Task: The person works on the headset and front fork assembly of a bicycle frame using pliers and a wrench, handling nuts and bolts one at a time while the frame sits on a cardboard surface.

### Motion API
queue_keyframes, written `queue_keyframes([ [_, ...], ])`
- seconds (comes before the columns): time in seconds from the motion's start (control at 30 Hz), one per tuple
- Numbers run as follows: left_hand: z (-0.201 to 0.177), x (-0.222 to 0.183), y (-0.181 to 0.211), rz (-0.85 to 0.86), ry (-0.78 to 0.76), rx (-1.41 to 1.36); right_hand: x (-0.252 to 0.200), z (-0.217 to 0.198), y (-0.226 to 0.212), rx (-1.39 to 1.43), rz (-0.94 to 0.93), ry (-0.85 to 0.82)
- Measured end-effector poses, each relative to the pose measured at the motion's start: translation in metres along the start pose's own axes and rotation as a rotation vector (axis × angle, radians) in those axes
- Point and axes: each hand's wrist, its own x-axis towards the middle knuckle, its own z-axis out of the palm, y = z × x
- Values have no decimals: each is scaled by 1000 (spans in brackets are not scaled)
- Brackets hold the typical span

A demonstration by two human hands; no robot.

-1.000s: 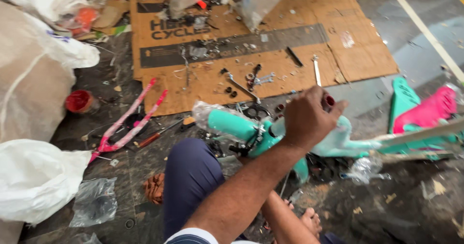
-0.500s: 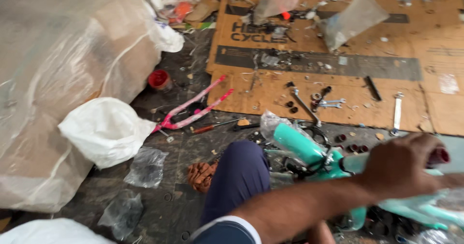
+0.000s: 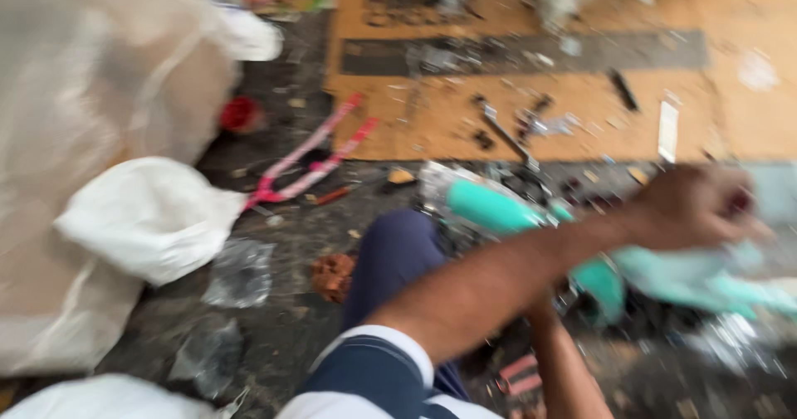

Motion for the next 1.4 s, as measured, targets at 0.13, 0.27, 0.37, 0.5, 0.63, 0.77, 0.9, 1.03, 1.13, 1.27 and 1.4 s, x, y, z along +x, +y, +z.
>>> queue_keyframes([
  [0.13, -56, -9, 24, 12, -217, -279, -21, -10, 40, -34, -29, 86],
  [0.27, -76, -23, 57, 52, -49, -17, -4, 14, 20, -39, -201, 138],
  [0.37, -81, -36, 79, 49, 30, -186, -8, 23, -26, -65, -401, 255],
  [0.5, -91, -45, 88, -214, -40, -8, -41, 20, -84, 80, -345, 266],
  [0.63, -86, -52, 80, 65, 39, -100, -77, 27, -79, 35, -391, 427],
  [0.77, -81, -58, 75, 145, 39, -124, -103, 3, 30, 268, -128, 381],
  [0.9, -79, -64, 78, 72, -5, -182, -117, -13, 145, -90, 421, 828],
  [1.03, -79, -77, 87, 130, -15, -226, -128, -4, 187, -88, 622, 728],
  [1.13, -79, -81, 95, 112, -26, -207, -125, 11, 185, -171, 656, 606],
  [1.27, -77, -82, 107, 67, -22, -197, -116, 29, 154, -395, 508, 530],
  [1.4, -77, -81, 110, 22, -27, -244, -119, 8, 134, 43, 340, 682],
])
